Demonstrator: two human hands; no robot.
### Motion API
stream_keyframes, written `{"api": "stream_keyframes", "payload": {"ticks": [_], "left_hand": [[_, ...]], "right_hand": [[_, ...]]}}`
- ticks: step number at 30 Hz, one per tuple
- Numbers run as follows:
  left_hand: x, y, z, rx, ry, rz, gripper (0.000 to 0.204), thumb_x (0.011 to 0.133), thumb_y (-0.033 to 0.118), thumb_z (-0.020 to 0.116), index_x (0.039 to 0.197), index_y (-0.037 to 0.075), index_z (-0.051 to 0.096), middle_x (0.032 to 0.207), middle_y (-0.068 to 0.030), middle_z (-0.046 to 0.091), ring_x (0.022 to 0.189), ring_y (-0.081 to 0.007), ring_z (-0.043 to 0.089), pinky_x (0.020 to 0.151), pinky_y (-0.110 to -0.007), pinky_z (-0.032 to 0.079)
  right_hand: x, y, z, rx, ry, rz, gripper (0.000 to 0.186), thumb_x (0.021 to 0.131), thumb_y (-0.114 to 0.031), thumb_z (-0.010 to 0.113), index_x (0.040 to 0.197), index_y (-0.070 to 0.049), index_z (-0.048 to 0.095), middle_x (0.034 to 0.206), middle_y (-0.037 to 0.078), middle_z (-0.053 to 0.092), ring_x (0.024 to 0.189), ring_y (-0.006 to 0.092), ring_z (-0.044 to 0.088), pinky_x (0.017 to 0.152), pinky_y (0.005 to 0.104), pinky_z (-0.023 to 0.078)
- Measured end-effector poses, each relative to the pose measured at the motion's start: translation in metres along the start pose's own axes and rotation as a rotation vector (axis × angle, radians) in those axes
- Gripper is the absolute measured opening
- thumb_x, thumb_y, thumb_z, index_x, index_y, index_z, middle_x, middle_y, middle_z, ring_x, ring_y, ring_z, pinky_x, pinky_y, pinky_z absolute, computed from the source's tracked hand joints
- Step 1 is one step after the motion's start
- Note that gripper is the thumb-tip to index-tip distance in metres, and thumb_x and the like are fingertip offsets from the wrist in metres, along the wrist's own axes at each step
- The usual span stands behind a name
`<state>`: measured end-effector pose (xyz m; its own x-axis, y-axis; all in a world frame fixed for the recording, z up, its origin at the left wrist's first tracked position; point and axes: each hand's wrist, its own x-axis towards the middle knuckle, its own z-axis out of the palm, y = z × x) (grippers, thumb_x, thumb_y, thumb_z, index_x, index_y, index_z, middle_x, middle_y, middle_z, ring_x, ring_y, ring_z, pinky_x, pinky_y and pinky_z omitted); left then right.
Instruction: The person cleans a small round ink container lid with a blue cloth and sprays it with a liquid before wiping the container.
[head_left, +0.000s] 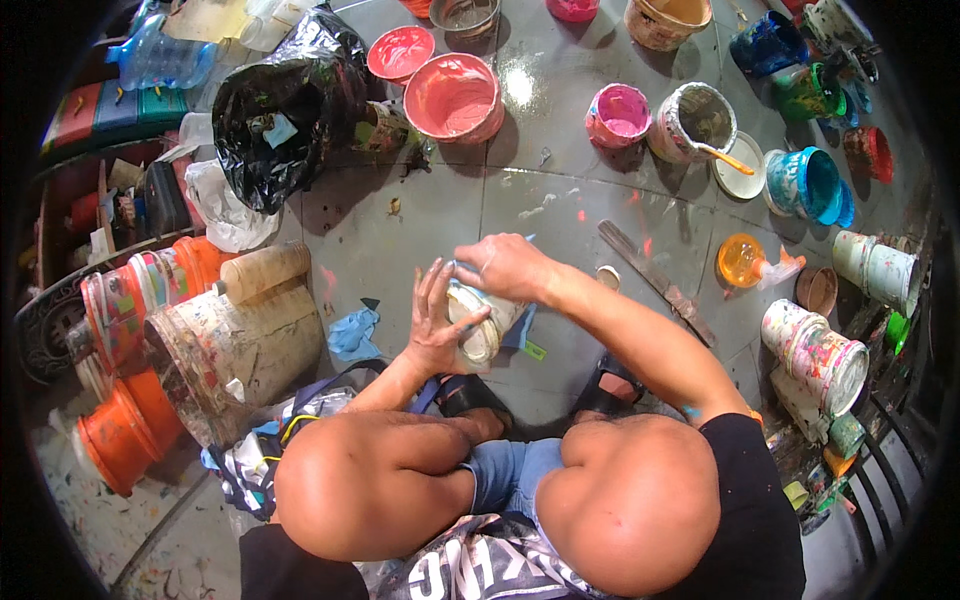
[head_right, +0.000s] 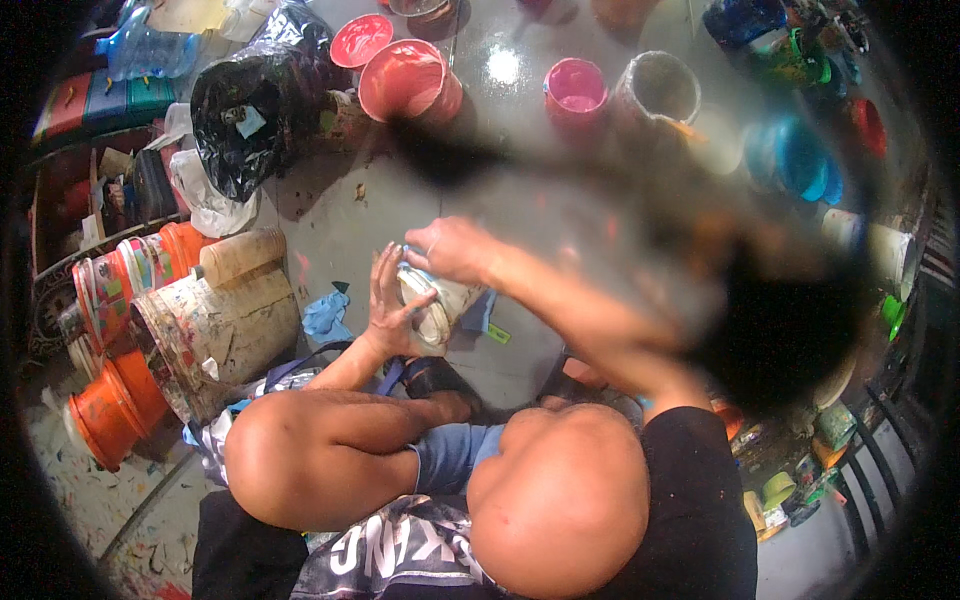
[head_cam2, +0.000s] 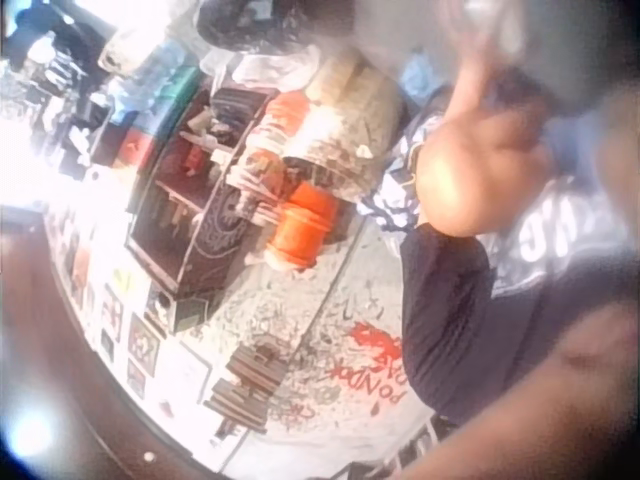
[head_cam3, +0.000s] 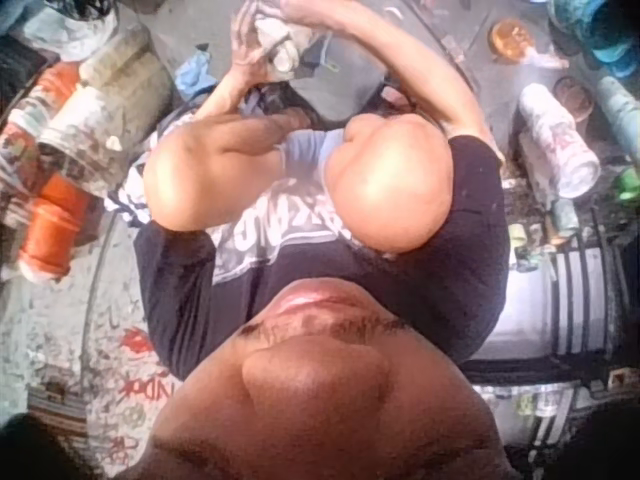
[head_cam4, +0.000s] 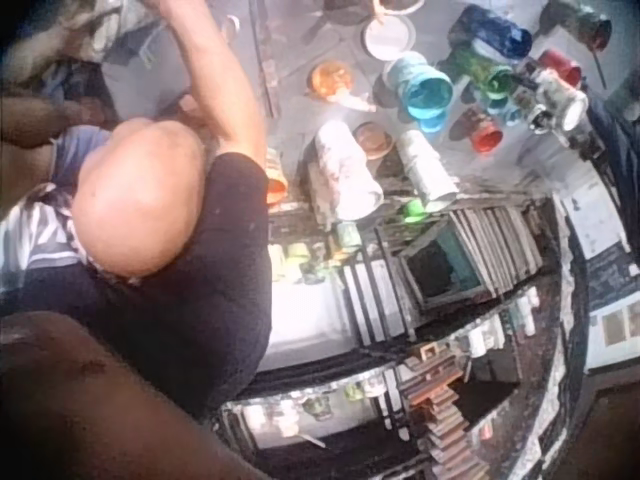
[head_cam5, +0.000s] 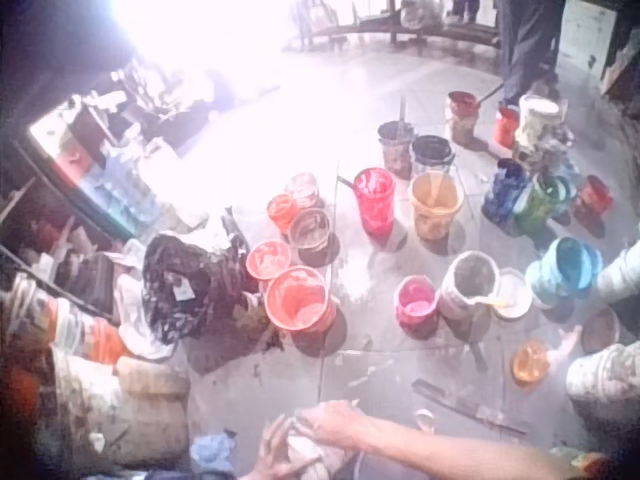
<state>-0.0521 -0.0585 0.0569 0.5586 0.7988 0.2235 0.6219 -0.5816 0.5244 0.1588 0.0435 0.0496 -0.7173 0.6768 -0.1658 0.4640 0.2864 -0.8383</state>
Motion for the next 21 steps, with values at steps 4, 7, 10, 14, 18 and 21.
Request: {"api": "stream_keyframes", "payload": {"ticks": [4, 7, 10, 14, 18, 21], "left_hand": [[0.013, 0.005, -0.016, 0.047, -0.104, -0.006, 0.091, 0.048, 0.06, 0.09, 0.134, 0.039, 0.067, 0.161, -0.0247, 0.032, 0.146, -0.052, 0.034, 0.119, -0.073, 0.019], [0.003, -0.002, 0.001, 0.01, -0.031, 0.01, 0.09, 0.048, 0.059, 0.09, 0.133, 0.039, 0.068, 0.16, -0.0245, 0.033, 0.146, -0.052, 0.034, 0.119, -0.073, 0.018], [0.001, -0.002, 0.006, -0.008, -0.037, 0.008, 0.084, 0.049, 0.057, 0.091, 0.128, 0.038, 0.07, 0.16, -0.0246, 0.033, 0.146, -0.0521, 0.034, 0.119, -0.073, 0.018], [0.005, -0.003, -0.005, -0.072, 0.069, -0.093, 0.103, 0.05, 0.057, 0.091, 0.142, 0.025, 0.058, 0.161, -0.0256, 0.031, 0.144, -0.054, 0.034, 0.119, -0.067, 0.025], [0.01, -0.001, -0.001, -0.214, 0.26, -0.536, 0.114, 0.062, 0.052, 0.089, 0.153, 0.005, 0.04, 0.157, -0.0291, 0.034, 0.143, -0.0445, 0.037, 0.117, -0.052, 0.033], [0.04, 0.001, -0.006, -0.402, 0.343, -1.0, 0.117, 0.075, 0.053, 0.084, 0.157, -0.006, 0.025, 0.149, -0.0274, 0.04, 0.141, -0.036, 0.041, 0.12, -0.044, 0.03]], "right_hand": [[0.025, 0.058, 0.018, 0.085, -0.151, 0.118, 0.04, 0.102, -0.042, 0.058, 0.112, -0.007, 0.071, 0.1, 0.024, 0.073, 0.095, 0.0426, 0.071, 0.085, 0.052, 0.056], [0.013, 0.035, 0.022, 0.048, 0.063, -0.01, 0.04, 0.101, -0.042, 0.059, 0.117, -0.007, 0.072, 0.102, 0.025, 0.073, 0.097, 0.0427, 0.07, 0.086, 0.0513, 0.056], [0.006, 0.055, 0.026, 0.13, 0.002, 0.078, 0.041, 0.101, -0.043, 0.059, 0.111, -0.007, 0.074, 0.102, 0.024, 0.073, 0.097, 0.0435, 0.07, 0.086, 0.0514, 0.055], [0.009, 0.093, 0.026, -0.115, -0.051, 0.189, 0.043, 0.102, -0.043, 0.054, 0.1, -0.005, 0.076, 0.1, 0.024, 0.073, 0.095, 0.0437, 0.07, 0.084, 0.0511, 0.055], [-0.018, 0.08, 0.02, 0.182, 0.449, 0.436, 0.039, 0.103, -0.037, 0.058, 0.105, -0.002, 0.074, 0.097, 0.023, 0.074, 0.096, 0.041, 0.071, 0.084, 0.0459, 0.055], [-0.042, 0.087, 0.027, 0.445, 0.86, 0.636, 0.041, 0.103, -0.037, 0.061, 0.107, 0.003, 0.071, 0.097, 0.024, 0.073, 0.092, 0.0339, 0.072, 0.082, 0.0427, 0.054]]}}
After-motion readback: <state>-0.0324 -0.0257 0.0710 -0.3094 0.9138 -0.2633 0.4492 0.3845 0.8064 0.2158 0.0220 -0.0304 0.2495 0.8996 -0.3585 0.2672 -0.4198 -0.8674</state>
